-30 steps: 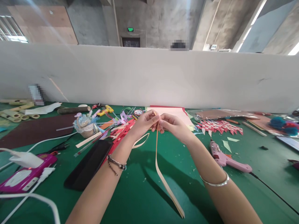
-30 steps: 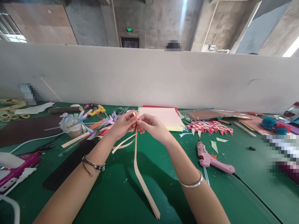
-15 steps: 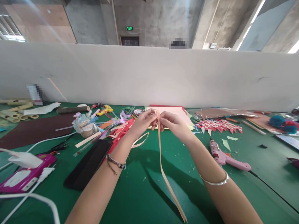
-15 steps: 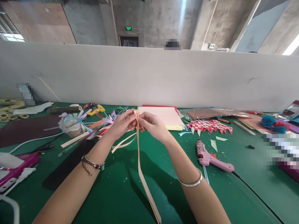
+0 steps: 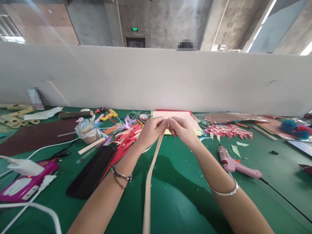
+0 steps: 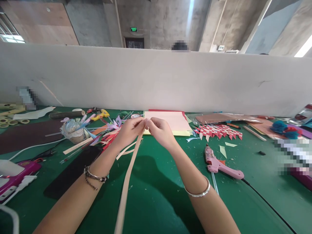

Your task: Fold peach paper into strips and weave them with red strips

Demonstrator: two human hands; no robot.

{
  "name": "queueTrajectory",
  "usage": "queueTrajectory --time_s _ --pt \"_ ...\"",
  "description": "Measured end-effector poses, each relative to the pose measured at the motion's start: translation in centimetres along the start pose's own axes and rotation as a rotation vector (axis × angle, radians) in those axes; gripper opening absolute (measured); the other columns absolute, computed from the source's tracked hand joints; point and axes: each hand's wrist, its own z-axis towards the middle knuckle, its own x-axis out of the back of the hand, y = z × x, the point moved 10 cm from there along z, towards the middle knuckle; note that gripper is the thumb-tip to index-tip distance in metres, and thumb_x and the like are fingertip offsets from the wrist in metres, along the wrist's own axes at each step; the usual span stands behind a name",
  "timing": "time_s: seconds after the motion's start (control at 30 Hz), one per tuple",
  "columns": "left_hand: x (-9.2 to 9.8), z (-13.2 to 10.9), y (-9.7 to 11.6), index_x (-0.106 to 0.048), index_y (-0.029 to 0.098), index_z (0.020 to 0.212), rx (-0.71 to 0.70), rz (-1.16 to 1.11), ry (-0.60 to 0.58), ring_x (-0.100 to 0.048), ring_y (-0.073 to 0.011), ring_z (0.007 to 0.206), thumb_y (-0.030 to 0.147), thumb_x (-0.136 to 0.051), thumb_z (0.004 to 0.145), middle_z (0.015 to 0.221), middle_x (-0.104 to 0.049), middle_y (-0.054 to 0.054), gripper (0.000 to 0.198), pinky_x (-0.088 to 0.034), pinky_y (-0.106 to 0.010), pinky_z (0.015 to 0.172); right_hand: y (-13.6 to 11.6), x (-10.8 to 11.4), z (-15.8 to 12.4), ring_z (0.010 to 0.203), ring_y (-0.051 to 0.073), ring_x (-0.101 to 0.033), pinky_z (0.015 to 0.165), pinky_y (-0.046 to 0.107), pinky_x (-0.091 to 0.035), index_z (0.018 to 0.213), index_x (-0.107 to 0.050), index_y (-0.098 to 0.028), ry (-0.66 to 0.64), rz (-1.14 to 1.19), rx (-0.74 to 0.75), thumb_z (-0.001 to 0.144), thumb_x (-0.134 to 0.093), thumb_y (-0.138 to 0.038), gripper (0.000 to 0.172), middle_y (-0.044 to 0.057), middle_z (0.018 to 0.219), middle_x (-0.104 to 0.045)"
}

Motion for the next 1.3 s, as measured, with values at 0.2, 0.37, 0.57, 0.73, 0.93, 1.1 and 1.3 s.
queueTrajectory --time_s 0.2,0.37,0.57,0.73,0.93,1.1,1.3 --pt "0.3 -0.3 0.4 -0.041 0.016 0.054 -0.034 0.142 0.085 -0.031 -0.008 0.044 0.033 -0.035 0.09 0.045 -0.033 0.005 0.04 -0.023 -0.021 0.045 -0.7 -0.6 -0.1 0.046 0.008 -0.041 0.051 0.023 -0.036 0.054 -0.041 -0.02 -0.061 0.018 0.037 0.087 -0.04 -0.036 0.037 -0.004 0.049 -0.045" --pt "0.2 -0.3 0.2 -0.042 0.016 0.054 0.004 0.073 0.095 -0.032 -0.0082 0.044 0.034 -0.036 0.089 0.045 -0.037 0.005 0.04 -0.024 -0.021 0.045 -0.7 -0.7 -0.2 0.045 0.008 -0.044 0.052 0.024 -0.039 0.056 -0.044 -0.019 -0.088 0.053 0.034 0.086 -0.042 -0.038 0.036 -0.004 0.048 -0.047" --pt "0.5 -0.2 0.1 -0.037 0.017 0.054 -0.003 0.04 0.131 -0.032 -0.009 0.046 0.034 -0.039 0.088 0.047 -0.031 0.005 0.038 -0.023 -0.022 0.046 -0.8 -0.5 -0.4 0.043 0.007 -0.046 0.047 0.023 -0.039 0.056 -0.046 -0.019 -0.073 0.037 0.015 0.084 -0.043 -0.04 0.035 -0.003 0.049 -0.051" --pt "0.4 -0.2 0.3 -0.036 0.018 0.054 -0.014 0.014 0.118 -0.031 -0.0086 0.046 0.034 -0.04 0.087 0.048 -0.031 0.005 0.037 -0.024 -0.022 0.046 -0.5 -0.4 -0.3 0.042 0.007 -0.046 0.047 0.022 -0.039 0.056 -0.046 -0.019 -0.067 0.022 -0.019 0.08 -0.043 -0.027 0.026 -0.003 0.048 -0.051" --pt "0.6 -0.2 0.2 -0.031 0.017 0.053 -0.025 0.059 0.143 -0.027 -0.0084 0.047 0.034 -0.043 0.085 0.049 -0.027 0.006 0.038 -0.021 -0.022 0.046 -1.2 0.3 -0.6 0.045 0.008 -0.045 0.045 0.023 -0.034 0.058 -0.047 -0.019 0.019 -0.209 0.031 0.078 -0.047 -0.029 0.022 -0.003 0.051 -0.052" --pt "0.9 -0.2 0.0 -0.034 0.017 0.054 -0.014 0.042 0.151 -0.029 -0.0088 0.048 0.035 -0.043 0.086 0.05 -0.028 0.005 0.037 -0.022 -0.022 0.046 -1.3 -0.3 -0.7 0.043 0.008 -0.046 0.045 0.023 -0.036 0.056 -0.046 -0.019 -0.053 -0.139 0.004 0.079 -0.043 -0.026 0.024 -0.002 0.051 -0.054" --pt "0.5 -0.3 -0.6 -0.038 0.017 0.055 0.036 -0.114 0.125 -0.031 -0.0088 0.048 0.041 -0.043 0.085 0.05 -0.032 0.005 0.039 -0.024 -0.021 0.046 -0.5 -0.6 -0.5 0.039 0.006 -0.044 0.043 0.022 -0.036 0.055 -0.045 -0.019 -0.071 0.075 -0.044 0.081 -0.043 -0.026 0.027 -0.004 0.046 -0.051"
